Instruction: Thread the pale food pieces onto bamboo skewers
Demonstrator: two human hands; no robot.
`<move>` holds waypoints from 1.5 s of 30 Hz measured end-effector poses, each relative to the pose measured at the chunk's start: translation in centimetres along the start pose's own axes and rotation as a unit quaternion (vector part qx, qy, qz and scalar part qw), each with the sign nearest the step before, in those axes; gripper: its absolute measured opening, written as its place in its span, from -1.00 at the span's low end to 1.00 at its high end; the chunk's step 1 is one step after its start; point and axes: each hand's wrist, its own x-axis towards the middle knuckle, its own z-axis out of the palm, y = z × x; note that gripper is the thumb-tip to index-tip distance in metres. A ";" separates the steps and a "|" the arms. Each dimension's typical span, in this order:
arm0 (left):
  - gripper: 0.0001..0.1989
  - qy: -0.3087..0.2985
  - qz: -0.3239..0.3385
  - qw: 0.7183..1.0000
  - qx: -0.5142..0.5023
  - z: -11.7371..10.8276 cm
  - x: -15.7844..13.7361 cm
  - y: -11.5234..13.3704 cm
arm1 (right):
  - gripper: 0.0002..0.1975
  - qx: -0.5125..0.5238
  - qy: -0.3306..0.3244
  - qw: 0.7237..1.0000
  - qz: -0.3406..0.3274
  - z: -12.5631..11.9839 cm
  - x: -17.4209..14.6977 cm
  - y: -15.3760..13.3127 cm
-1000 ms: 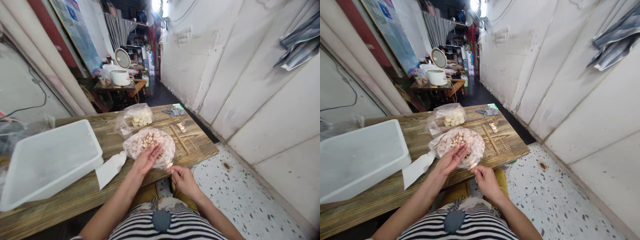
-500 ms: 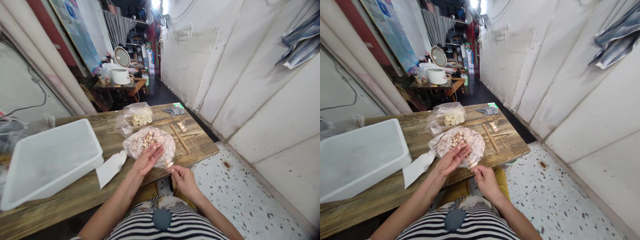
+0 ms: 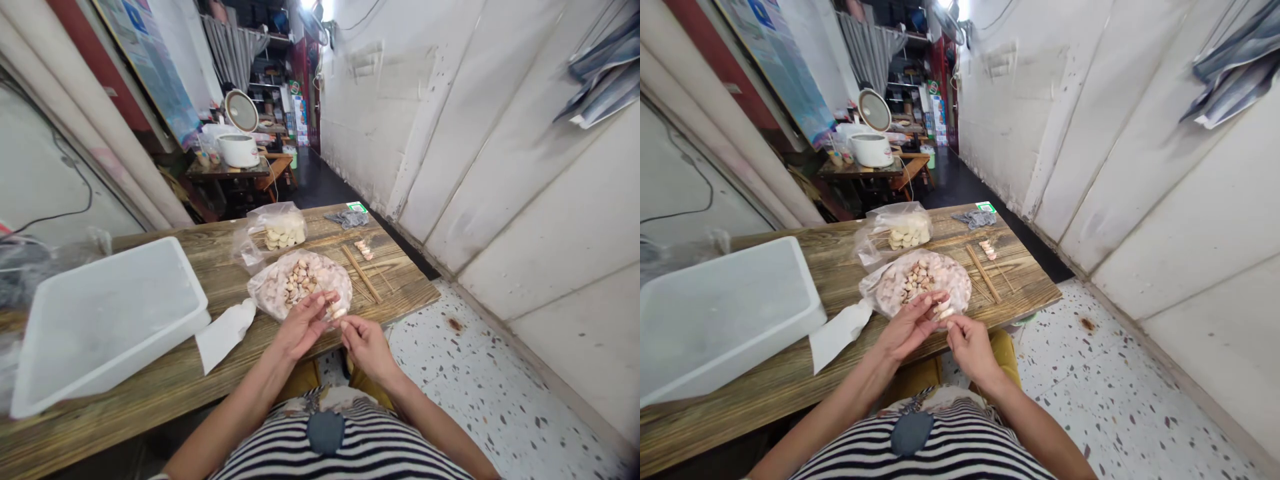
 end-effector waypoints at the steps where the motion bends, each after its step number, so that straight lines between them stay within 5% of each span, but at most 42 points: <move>1: -0.84 -0.007 -0.002 1.000 0.001 0.0 0.0 -0.1 | -0.70 -0.013 0.000 1.000 -0.006 0.0 0.2 -0.1; 6: -0.79 -0.017 -0.011 1.000 0.023 -0.3 0.3 1.2 | -0.68 0.018 0.013 1.000 0.004 0.0 1.0 0.5; 9: -0.68 0.090 0.144 0.974 0.148 -1.4 1.1 3.5 | -0.63 0.072 0.046 0.996 0.038 -0.6 1.5 1.6; 11: -0.65 0.208 0.260 0.894 0.299 -2.6 1.9 5.2 | -0.62 0.094 0.062 0.992 0.060 -1.1 1.5 2.2; 13: -0.70 0.232 0.282 0.807 0.465 -3.8 2.9 6.3 | -0.62 0.103 0.068 0.990 0.072 -1.4 1.4 2.6; 16: -0.81 0.161 0.252 0.704 0.644 -4.9 4.6 6.5 | -0.61 0.108 0.062 0.989 0.083 -1.5 1.2 2.7; 18: -0.84 0.112 0.223 0.681 0.688 -5.2 5.9 5.9 | -0.61 0.107 0.050 0.989 0.084 -1.4 1.0 2.7; 23: -0.88 0.058 0.194 0.690 0.694 -5.2 7.8 4.7 | -0.63 0.093 0.035 0.991 0.085 -1.5 0.9 2.9; 27: -0.97 0.073 0.198 0.698 0.685 -5.3 7.7 4.9 | -0.65 0.091 0.023 0.992 0.089 -1.5 0.7 3.3; 29: -0.92 0.105 0.191 0.750 0.624 -5.2 7.2 5.0 | -0.67 0.088 0.008 0.992 0.086 -1.3 0.6 3.2; 33: -0.74 0.123 0.111 0.925 0.342 -4.4 5.5 4.6 | -0.70 0.072 -0.017 0.994 0.083 -0.7 0.6 2.9; 35: -0.72 0.107 0.084 0.960 0.246 -3.9 4.7 4.5 | -0.71 0.069 -0.019 0.994 0.088 -0.3 0.6 2.8; 39: -0.72 0.088 0.070 0.978 0.173 -3.0 3.7 4.5 | -0.73 0.056 -0.022 0.993 0.099 0.0 0.6 2.6; 45: -0.75 0.115 0.107 0.968 0.198 -2.9 3.7 4.5 | -0.74 0.041 -0.044 0.994 0.092 0.0 0.2 2.3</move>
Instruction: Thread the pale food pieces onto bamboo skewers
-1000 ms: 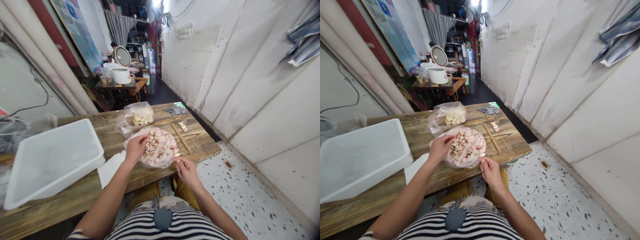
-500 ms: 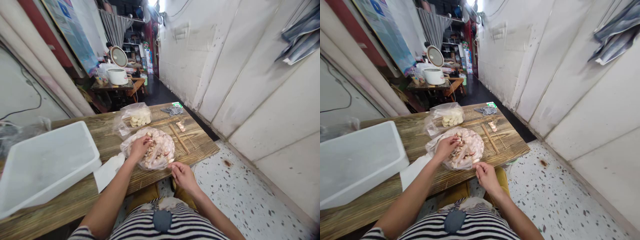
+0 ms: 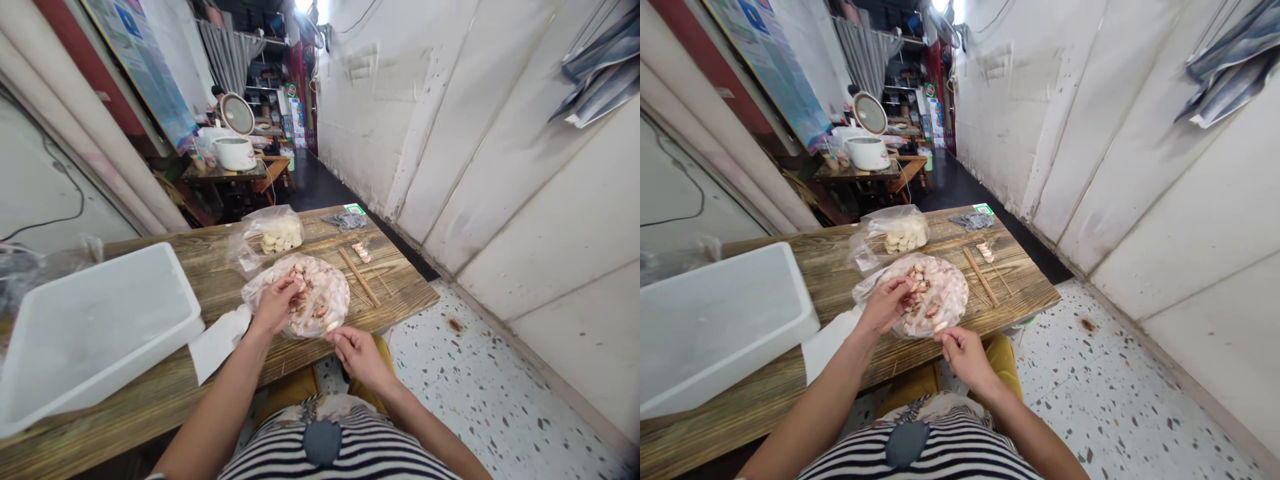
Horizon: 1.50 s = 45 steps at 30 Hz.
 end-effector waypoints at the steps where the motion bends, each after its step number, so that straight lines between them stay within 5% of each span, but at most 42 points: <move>1: -0.74 0.004 0.003 1.000 0.005 0.0 0.0 -0.1 | -0.75 -0.004 0.003 1.000 0.001 0.0 -0.1 0.0; 10: -0.76 -0.050 -0.079 0.995 -0.042 0.0 -1.0 0.6 | -0.77 -0.020 0.010 1.000 -0.003 -0.1 -0.1 0.2; 23: -0.82 -0.062 -0.110 0.988 -0.089 -0.7 -0.4 0.2 | -0.74 -0.011 0.003 1.000 -0.005 -0.2 -0.3 0.1; 34: -0.84 0.013 -0.128 0.977 -0.168 0.3 -0.7 0.2 | -0.72 -0.060 0.020 0.997 -0.036 -0.3 -0.4 -0.1; 45: -0.85 0.003 -0.133 0.974 -0.185 0.6 -1.2 0.7 | -0.74 -0.101 0.013 0.993 -0.057 -0.4 -0.8 -1.1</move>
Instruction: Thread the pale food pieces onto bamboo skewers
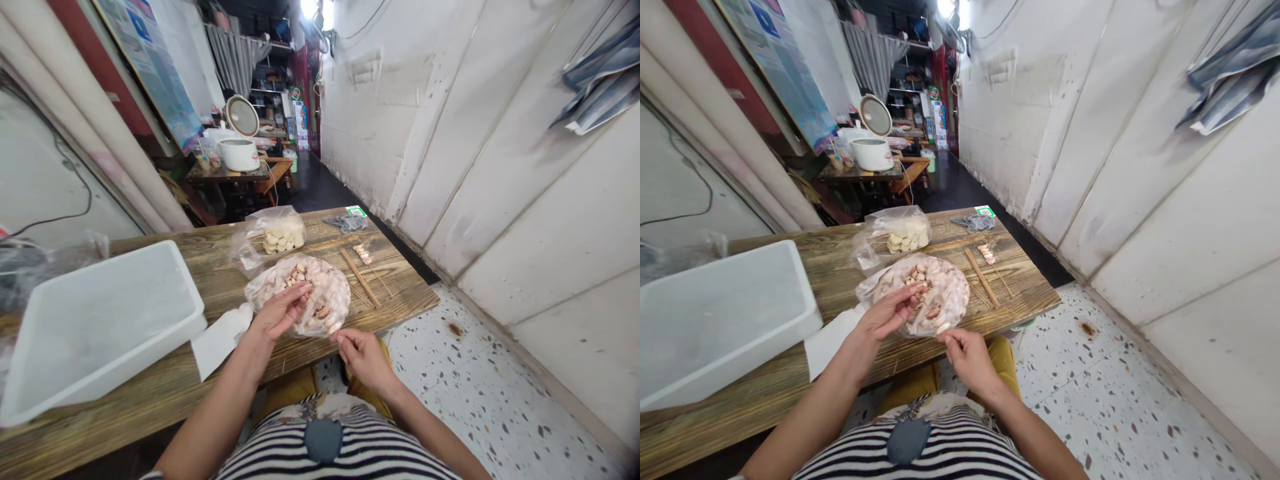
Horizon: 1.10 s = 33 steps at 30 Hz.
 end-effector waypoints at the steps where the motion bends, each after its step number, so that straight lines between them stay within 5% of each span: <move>1: -0.86 0.003 0.000 1.000 -0.004 0.1 -0.1 0.0 | -0.74 -0.004 0.000 1.000 -0.002 0.0 0.0 -0.1; 10: -0.84 -0.007 -0.060 0.995 -0.078 0.2 0.0 0.0 | -0.74 0.000 0.009 1.000 -0.013 0.0 0.1 0.3; 26: -0.88 0.003 -0.029 0.998 -0.064 0.3 -0.3 -0.3 | -0.73 -0.008 0.008 1.000 -0.023 0.2 -0.2 0.3; 33: -0.86 0.019 -0.071 0.990 -0.117 0.5 -0.3 -0.3 | -0.72 -0.008 0.013 1.000 -0.023 0.2 -0.3 0.4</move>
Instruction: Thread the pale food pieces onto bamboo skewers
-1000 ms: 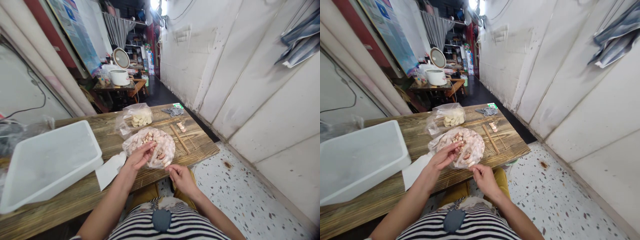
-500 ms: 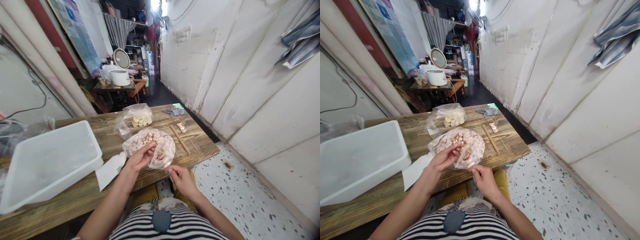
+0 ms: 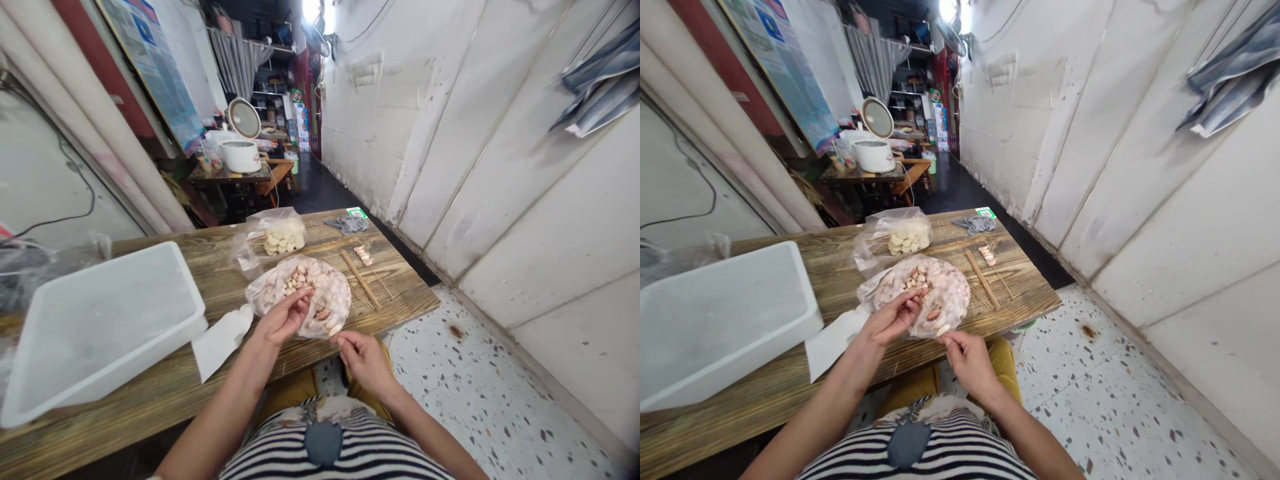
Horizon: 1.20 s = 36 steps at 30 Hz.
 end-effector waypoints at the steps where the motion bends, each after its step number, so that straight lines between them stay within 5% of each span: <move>1: -0.86 0.002 -0.003 1.000 -0.003 0.0 0.0 0.0 | -0.73 -0.002 0.000 1.000 -0.001 0.0 0.0 0.0; 36: -0.93 -0.006 0.142 0.983 0.113 0.9 -1.5 -2.2 | -0.70 -0.065 0.057 0.994 -0.059 1.1 -0.4 1.0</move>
